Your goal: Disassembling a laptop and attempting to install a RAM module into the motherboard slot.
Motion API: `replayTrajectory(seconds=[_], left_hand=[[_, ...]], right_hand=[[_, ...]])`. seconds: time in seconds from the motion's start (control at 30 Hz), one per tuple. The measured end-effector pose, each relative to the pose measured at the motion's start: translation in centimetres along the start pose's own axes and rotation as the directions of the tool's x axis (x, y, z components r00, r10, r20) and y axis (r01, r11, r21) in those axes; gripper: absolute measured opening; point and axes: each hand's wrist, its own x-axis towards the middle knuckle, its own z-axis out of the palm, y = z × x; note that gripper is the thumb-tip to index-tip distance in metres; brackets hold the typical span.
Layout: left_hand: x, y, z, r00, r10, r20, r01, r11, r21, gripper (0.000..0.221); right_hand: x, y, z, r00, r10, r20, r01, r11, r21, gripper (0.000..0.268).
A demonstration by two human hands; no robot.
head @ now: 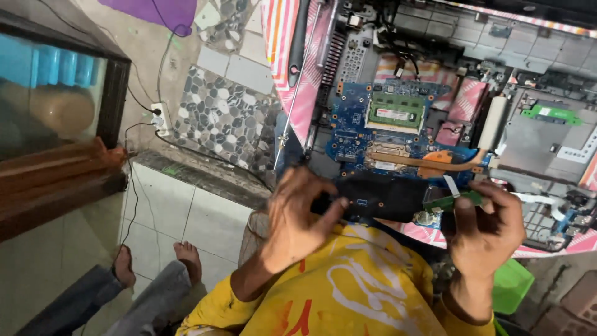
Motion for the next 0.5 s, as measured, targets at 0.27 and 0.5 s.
replayTrajectory(seconds=[0.27,0.5], left_hand=[[-0.6,0.8,-0.2,0.999,-0.005,-0.032,0.013,0.966,0.257,0.040],[-1.0,1.5,-0.6,0.996,-0.017,-0.088,0.022,0.999,0.048,0.036]], right_hand=[[0.2,0.7,-0.1,0.993,0.105,-0.044,-0.096,0.979,0.182,0.028],[0.4,0.8,-0.4,0.990,0.093,-0.102,-0.052,0.937,0.347,0.021]])
